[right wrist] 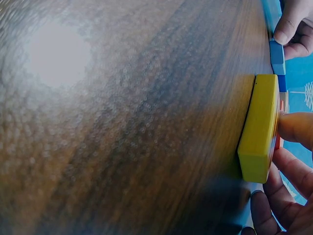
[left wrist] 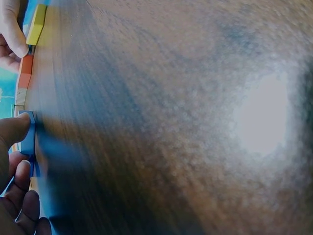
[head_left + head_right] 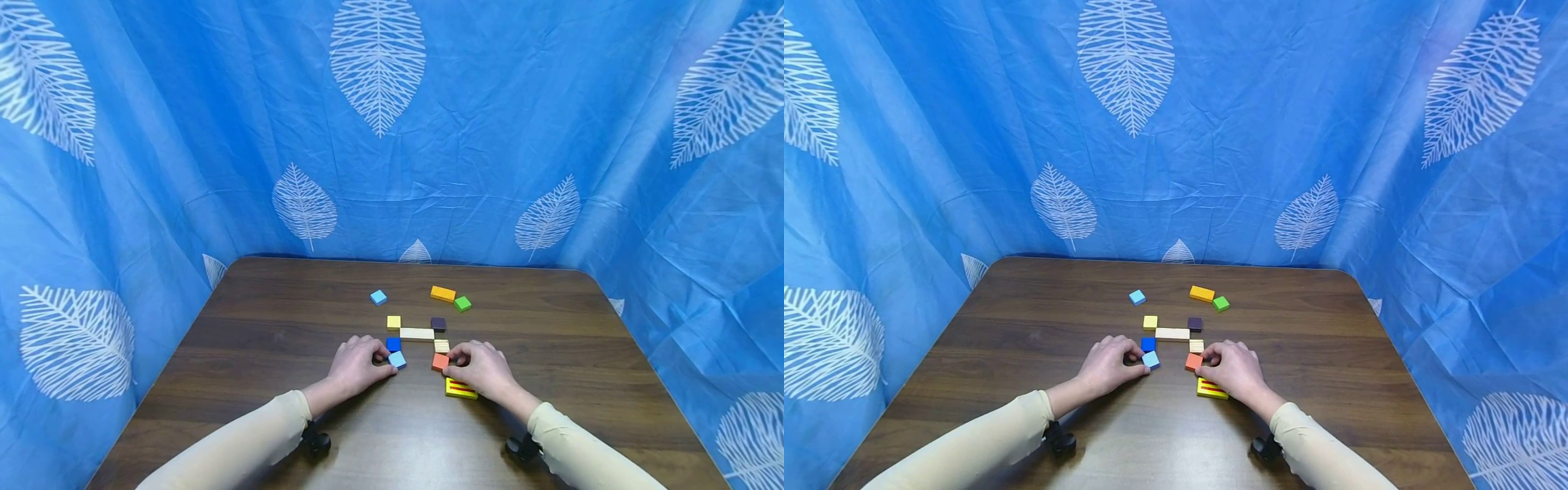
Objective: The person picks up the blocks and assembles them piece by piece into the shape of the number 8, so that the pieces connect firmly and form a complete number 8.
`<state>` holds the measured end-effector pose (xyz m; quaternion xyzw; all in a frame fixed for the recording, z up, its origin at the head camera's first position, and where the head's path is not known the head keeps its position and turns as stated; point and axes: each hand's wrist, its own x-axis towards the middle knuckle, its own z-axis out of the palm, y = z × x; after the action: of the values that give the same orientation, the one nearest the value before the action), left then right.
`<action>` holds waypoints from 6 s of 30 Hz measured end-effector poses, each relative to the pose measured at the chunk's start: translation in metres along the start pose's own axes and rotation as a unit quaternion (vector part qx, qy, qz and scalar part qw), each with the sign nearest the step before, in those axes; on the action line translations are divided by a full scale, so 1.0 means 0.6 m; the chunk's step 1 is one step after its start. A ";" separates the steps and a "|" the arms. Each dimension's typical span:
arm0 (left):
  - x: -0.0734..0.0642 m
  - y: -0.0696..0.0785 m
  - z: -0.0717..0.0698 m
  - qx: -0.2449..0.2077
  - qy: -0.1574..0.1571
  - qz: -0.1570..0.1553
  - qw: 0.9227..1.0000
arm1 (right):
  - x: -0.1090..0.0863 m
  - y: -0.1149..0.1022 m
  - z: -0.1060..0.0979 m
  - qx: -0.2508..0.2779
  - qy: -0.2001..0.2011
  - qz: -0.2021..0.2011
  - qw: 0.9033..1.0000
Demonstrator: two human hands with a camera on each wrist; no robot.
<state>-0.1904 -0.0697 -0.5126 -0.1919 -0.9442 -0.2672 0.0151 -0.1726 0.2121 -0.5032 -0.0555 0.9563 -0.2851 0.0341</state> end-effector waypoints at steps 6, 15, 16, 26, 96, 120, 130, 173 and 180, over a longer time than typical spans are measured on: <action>0.000 0.001 -0.001 0.002 -0.001 0.001 1.000 | 0.000 0.000 0.000 -0.002 -0.002 0.002 1.000; 0.000 0.001 0.000 0.001 -0.001 0.002 1.000 | -0.001 0.001 0.000 -0.001 -0.003 0.004 1.000; 0.000 0.002 0.000 0.000 -0.001 0.003 1.000 | -0.001 0.001 0.000 -0.001 -0.002 0.004 1.000; 0.000 0.002 0.000 0.000 -0.005 0.000 1.000 | -0.002 0.004 -0.001 0.000 0.001 0.002 1.000; -0.003 0.002 0.000 0.001 -0.004 0.001 1.000 | -0.092 0.078 -0.032 0.011 0.022 -0.078 0.997; -0.001 0.003 -0.002 0.002 -0.010 -0.005 1.000 | -0.093 0.082 -0.026 0.006 0.054 -0.081 0.995; -0.002 0.003 -0.002 0.000 -0.005 0.000 1.000 | -0.094 0.081 -0.022 -0.003 0.060 -0.082 0.995; -0.001 0.007 0.000 0.002 -0.009 -0.011 1.000 | -0.048 -0.010 0.034 0.040 0.085 -0.119 0.988; -0.002 0.007 0.000 0.003 -0.009 -0.010 1.000 | -0.044 -0.019 0.041 0.018 0.097 -0.130 0.987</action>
<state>-0.1878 -0.0667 -0.5108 -0.1851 -0.9469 -0.2629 0.0045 -0.1428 0.1928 -0.5168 -0.1514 0.9343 -0.3085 -0.0949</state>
